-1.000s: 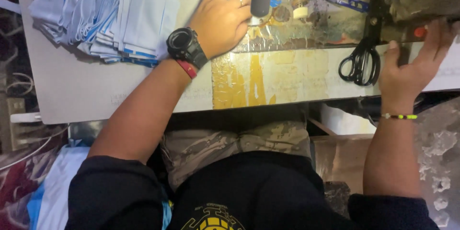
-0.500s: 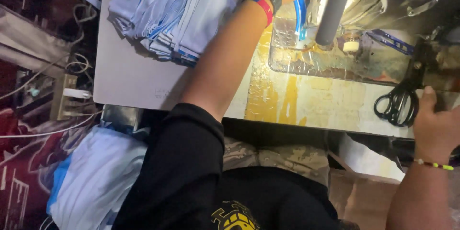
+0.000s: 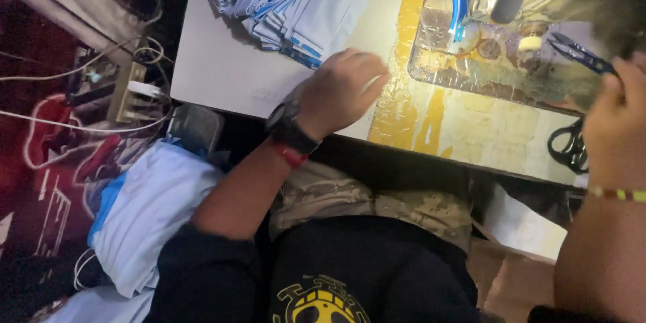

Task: Folding and aligning thin fabric strips on a workbench in a sewing factory.

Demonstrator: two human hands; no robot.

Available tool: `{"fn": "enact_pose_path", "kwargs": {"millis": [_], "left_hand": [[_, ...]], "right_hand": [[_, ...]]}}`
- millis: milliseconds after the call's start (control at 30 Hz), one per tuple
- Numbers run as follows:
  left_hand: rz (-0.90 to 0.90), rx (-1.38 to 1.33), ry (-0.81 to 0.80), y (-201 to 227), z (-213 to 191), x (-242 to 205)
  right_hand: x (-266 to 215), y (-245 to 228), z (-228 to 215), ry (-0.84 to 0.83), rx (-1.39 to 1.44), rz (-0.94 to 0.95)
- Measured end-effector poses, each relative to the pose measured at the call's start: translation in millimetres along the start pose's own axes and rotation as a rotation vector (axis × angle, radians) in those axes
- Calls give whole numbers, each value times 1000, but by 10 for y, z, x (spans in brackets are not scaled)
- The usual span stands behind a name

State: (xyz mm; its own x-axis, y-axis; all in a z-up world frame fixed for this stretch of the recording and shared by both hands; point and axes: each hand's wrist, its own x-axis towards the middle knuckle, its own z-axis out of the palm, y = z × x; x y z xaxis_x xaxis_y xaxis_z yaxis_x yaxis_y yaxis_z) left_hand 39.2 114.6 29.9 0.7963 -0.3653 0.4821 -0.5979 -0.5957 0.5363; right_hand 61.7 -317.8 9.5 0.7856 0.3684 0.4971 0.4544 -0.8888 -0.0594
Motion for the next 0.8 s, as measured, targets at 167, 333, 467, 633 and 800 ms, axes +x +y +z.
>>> {"fn": "enact_pose_path", "kwargs": {"millis": [167,333,467,633,800], "left_hand": [[-153,78,155,58,-563,-617],[-286,180,186,-91,-782,-792],[-176,289,226,-363,-702,-622],[-435,299,205,-810,-420,-489],[-394,384,359,-884,-208,-436]], "right_hand": [[117,672,770,-178,-327,56],[187,426,903,-470,-1275,-95],[303,-470,63,-174,-166,462],[-374,-676,240,63,-129,232],[-455,-749,316,173,-89,187]]}}
